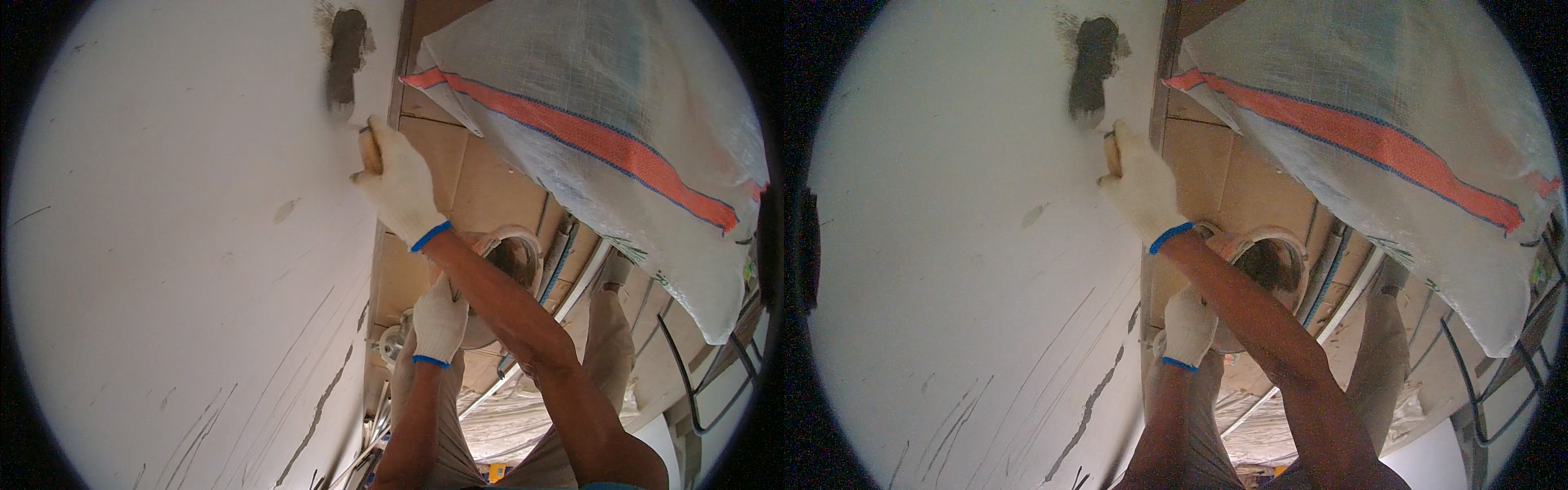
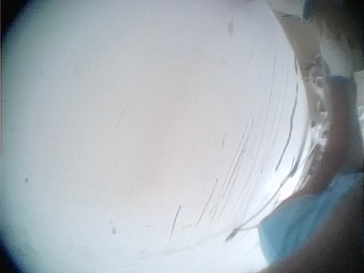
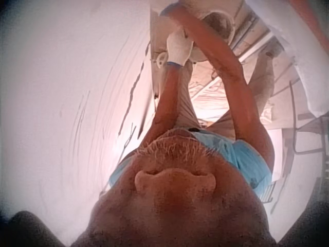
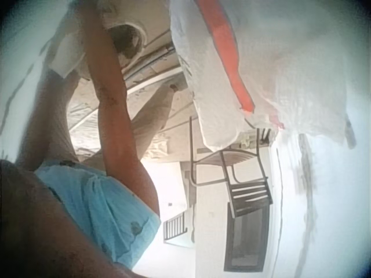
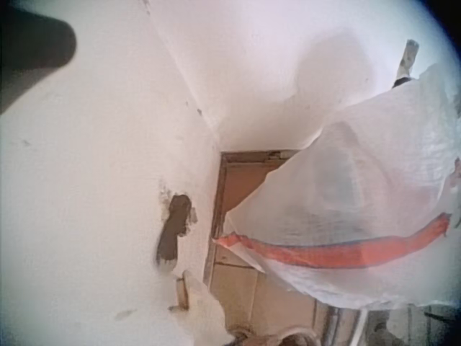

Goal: The person scoops plaster from a bucket using a trowel and applies it to a damaged section of a white wall. They repeatedly smooth the plaster over the hole to fill the gap, working on a specific area near the floor.

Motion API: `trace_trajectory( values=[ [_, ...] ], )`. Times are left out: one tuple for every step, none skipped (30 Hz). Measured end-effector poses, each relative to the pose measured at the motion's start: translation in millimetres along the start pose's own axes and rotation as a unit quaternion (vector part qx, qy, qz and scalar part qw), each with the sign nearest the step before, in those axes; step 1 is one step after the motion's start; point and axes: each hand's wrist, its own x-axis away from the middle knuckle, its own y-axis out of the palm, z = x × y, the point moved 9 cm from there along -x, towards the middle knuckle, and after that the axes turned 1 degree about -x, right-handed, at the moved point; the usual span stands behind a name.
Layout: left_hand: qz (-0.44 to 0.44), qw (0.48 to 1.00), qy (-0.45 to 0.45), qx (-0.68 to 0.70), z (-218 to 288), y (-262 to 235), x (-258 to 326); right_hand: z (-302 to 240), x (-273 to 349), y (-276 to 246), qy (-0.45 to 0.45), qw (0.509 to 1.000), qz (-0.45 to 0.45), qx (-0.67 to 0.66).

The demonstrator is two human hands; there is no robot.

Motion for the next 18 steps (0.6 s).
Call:
trace_trajectory(
  values=[
    [-0.013,1.000,0.004,-0.026,-3,6,-1,-3,2,-1,-0.002,1.000,-0.005,-0.001],
    [-0.018,1.000,0.011,-0.016,-12,16,-2,-4,10,-1,0.000,1.000,-0.016,-0.008],
    [-0.010,1.000,0.000,-0.006,-34,23,7,-17,31,10,-0.002,0.999,-0.043,-0.026],
    [-0.027,0.999,0.024,0.008,-39,44,-3,-9,37,-3,0.001,0.999,-0.038,-0.017],
    [0.014,0.997,0.006,0.082,-55,41,9,-22,57,4,0.016,0.995,-0.086,-0.041],
    [0.036,0.986,0.010,0.160,-60,47,8,-21,67,-7,0.036,0.992,-0.114,-0.045],
    [0.057,0.970,0.012,0.237,-66,53,7,-20,75,-18,0.057,0.987,-0.141,-0.049],
    [0.042,0.976,0.008,0.214,-59,55,3,-23,79,-39,0.057,0.986,-0.147,-0.047],
    [0.032,0.981,-0.004,0.190,-56,51,0,-26,84,-54,0.058,0.984,-0.160,-0.049],
    [0.022,0.986,-0.017,0.167,-54,47,-3,-28,90,-68,0.058,0.982,-0.174,-0.050],
    [0.039,0.984,-0.023,0.175,-50,37,-4,-25,96,-84,0.097,0.974,-0.183,-0.088],
    [0.053,0.981,-0.033,0.185,-49,29,-3,-20,105,-99,0.139,0.963,-0.194,-0.125],
    [0.068,0.977,-0.044,0.195,-48,22,-3,-15,114,-113,0.182,0.948,-0.204,-0.161],
    [0.068,0.979,-0.064,0.181,-39,9,0,-10,124,-129,0.220,0.937,-0.213,-0.170],
    [0.067,0.980,-0.085,0.166,-29,-5,0,-6,133,-146,0.259,0.923,-0.220,-0.179],
    [0.060,0.981,-0.106,0.151,-19,-17,4,-5,143,-167,0.280,0.921,-0.215,-0.164],
    [0.064,0.977,-0.110,0.169,-16,-21,5,1,154,-186,0.302,0.918,-0.210,-0.149],
    [0.069,0.974,-0.115,0.185,-14,-24,5,5,161,-206,0.302,0.926,-0.197,-0.110]
  ],
)
